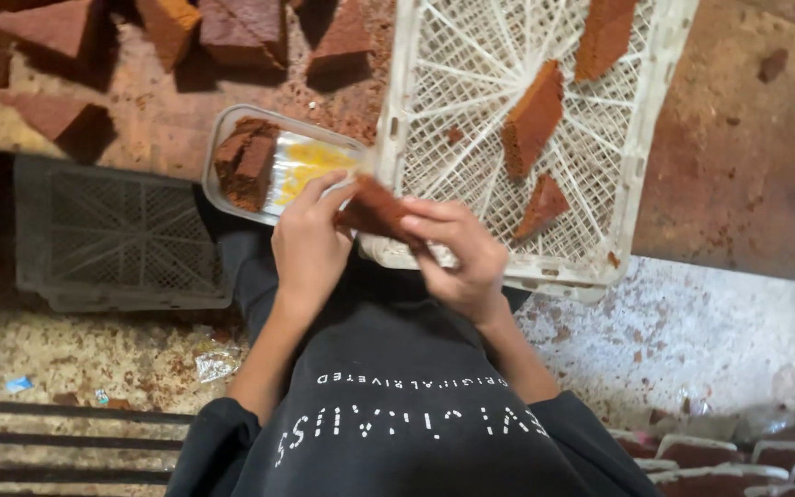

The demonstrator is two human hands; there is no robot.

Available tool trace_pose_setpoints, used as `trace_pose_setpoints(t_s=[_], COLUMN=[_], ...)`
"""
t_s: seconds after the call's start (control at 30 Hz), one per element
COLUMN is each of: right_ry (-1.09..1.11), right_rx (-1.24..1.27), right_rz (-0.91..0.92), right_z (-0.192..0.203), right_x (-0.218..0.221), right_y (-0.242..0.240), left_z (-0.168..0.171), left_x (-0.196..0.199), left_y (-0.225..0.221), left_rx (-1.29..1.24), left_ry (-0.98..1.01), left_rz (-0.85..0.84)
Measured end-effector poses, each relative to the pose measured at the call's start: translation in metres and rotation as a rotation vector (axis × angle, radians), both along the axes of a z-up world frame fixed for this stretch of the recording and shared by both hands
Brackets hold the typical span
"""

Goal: Sorting and packing pieces of brown bread from a plastic tray into a container.

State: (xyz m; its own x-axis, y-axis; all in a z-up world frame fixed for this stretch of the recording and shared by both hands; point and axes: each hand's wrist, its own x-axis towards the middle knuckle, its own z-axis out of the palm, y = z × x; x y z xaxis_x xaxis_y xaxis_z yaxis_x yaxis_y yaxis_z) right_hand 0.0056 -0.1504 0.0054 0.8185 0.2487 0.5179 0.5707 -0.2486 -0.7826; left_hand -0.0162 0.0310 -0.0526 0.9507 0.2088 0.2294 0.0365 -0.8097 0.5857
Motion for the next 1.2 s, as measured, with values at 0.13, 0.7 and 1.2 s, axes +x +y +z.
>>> trace_pose_setpoints(t_s=[0.13, 0.7, 1.2], right_ry=[-0.051, 0.576, 0.455], right_rx=[-0.006, -0.484, -0.956], right_rz=[-0.016, 0.118, -0.52], right_z=[-0.004, 0.026, -0.058], right_x=[-0.003, 0.044, 0.081], right_y=[-0.001, -0.052, -0.057], left_z=[0.002, 0.047, -0.028], left_x=[-0.001, -0.021, -0.009], left_y=[0.006, -0.044, -0.012], left_rx=[-0.205, -0.396, -0.218], left_ry=[0.061, -0.15, 0.084], left_rz=[-0.103, -0.499, -0.106])
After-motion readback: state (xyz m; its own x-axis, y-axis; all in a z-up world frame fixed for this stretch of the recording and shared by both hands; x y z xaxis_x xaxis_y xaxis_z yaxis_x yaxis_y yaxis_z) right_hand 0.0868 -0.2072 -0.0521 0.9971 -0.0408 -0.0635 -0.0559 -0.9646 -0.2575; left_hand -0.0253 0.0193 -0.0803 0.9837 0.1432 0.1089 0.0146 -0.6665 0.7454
